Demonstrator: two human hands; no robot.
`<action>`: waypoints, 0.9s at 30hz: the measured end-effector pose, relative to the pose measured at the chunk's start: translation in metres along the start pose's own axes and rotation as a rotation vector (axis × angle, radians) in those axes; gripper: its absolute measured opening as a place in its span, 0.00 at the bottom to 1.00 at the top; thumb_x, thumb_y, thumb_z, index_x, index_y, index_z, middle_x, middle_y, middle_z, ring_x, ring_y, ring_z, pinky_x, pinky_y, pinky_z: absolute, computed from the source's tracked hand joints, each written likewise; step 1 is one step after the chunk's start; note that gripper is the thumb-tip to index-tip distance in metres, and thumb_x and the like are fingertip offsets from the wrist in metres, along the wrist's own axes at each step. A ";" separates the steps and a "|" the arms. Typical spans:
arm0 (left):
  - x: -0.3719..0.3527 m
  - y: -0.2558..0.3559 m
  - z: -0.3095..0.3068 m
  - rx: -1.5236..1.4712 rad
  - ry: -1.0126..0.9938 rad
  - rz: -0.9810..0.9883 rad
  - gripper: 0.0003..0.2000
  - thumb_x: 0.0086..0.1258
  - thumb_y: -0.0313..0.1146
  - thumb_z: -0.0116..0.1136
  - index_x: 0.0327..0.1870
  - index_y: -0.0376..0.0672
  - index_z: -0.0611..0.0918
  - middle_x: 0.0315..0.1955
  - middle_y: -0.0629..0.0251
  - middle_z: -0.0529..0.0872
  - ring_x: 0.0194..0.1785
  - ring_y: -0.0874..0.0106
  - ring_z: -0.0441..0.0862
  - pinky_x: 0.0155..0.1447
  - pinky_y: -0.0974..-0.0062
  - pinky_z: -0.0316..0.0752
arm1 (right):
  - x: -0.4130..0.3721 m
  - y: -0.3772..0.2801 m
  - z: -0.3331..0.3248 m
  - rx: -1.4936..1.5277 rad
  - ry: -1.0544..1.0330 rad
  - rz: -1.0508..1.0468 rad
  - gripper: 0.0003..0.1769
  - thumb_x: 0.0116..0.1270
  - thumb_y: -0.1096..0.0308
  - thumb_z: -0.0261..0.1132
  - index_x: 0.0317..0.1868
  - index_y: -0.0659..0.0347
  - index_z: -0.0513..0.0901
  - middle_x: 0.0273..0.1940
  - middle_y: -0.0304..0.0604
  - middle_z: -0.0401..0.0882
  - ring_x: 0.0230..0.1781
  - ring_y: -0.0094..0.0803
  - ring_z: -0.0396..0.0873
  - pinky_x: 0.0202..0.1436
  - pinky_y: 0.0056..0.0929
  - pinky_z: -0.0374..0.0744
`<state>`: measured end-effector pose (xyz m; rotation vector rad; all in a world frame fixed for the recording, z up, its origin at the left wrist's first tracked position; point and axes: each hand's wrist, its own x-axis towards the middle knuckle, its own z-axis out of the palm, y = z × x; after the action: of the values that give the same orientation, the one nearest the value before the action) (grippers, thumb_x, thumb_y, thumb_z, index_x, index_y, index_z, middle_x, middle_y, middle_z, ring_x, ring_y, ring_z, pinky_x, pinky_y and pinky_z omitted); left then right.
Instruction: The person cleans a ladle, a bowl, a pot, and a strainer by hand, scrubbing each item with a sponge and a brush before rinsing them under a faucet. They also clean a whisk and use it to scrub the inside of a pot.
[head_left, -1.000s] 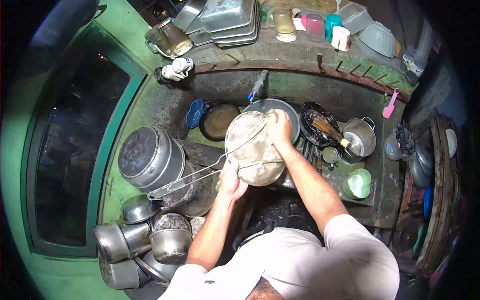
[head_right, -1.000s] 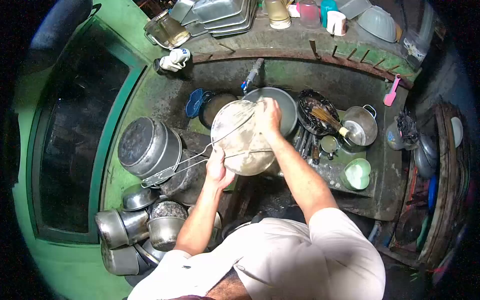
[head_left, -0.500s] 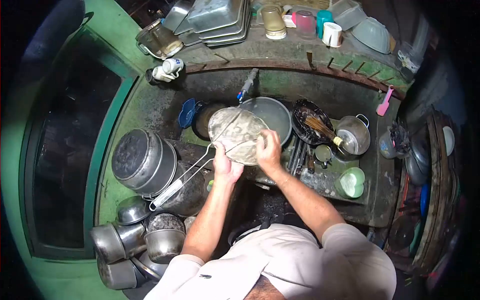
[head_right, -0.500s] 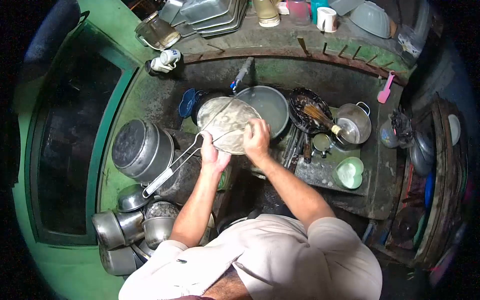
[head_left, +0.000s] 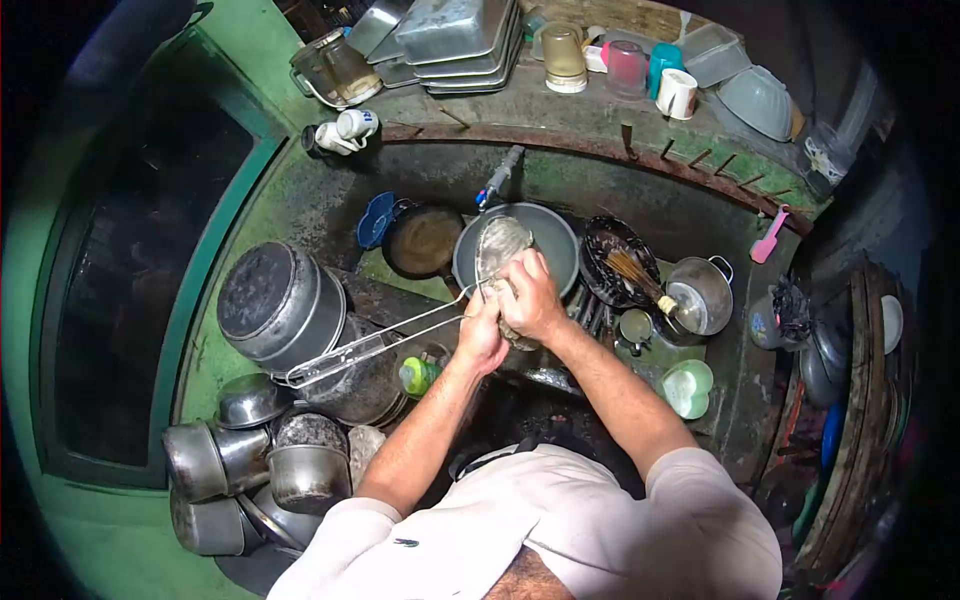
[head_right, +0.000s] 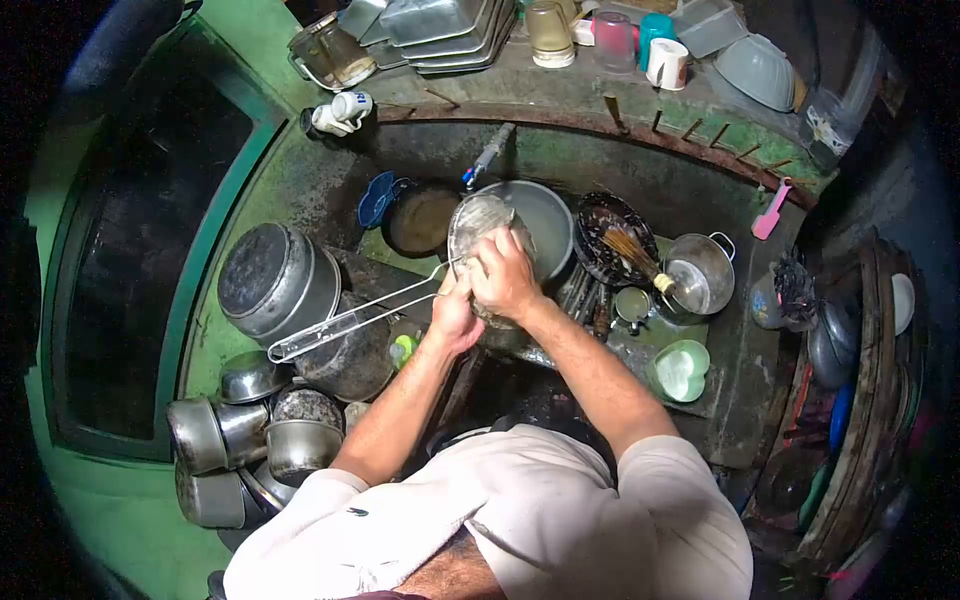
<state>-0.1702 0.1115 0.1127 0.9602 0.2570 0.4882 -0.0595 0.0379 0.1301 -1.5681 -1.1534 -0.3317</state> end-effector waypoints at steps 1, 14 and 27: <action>-0.005 0.008 0.007 -0.002 -0.001 -0.005 0.21 0.80 0.43 0.42 0.69 0.43 0.65 0.63 0.58 0.73 0.65 0.61 0.74 0.68 0.56 0.70 | -0.005 0.012 -0.003 -0.059 -0.034 -0.019 0.07 0.60 0.68 0.62 0.36 0.62 0.80 0.44 0.56 0.74 0.46 0.52 0.74 0.46 0.42 0.75; -0.005 -0.004 0.045 -0.103 0.129 -0.133 0.19 0.81 0.40 0.40 0.67 0.43 0.67 0.61 0.61 0.75 0.62 0.65 0.76 0.65 0.62 0.73 | -0.021 -0.014 -0.040 0.005 0.230 0.244 0.07 0.58 0.68 0.65 0.34 0.62 0.78 0.37 0.49 0.77 0.41 0.46 0.74 0.47 0.42 0.72; 0.004 0.023 0.041 -0.395 -0.023 -0.025 0.27 0.80 0.50 0.38 0.68 0.38 0.67 0.62 0.53 0.75 0.63 0.56 0.75 0.68 0.53 0.69 | -0.035 -0.007 -0.036 -0.143 0.189 -0.010 0.07 0.57 0.68 0.62 0.34 0.62 0.77 0.38 0.50 0.75 0.42 0.51 0.72 0.48 0.48 0.69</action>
<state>-0.1565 0.0955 0.1546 0.5760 0.1442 0.4825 -0.0694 -0.0110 0.1223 -1.6173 -1.0087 -0.5677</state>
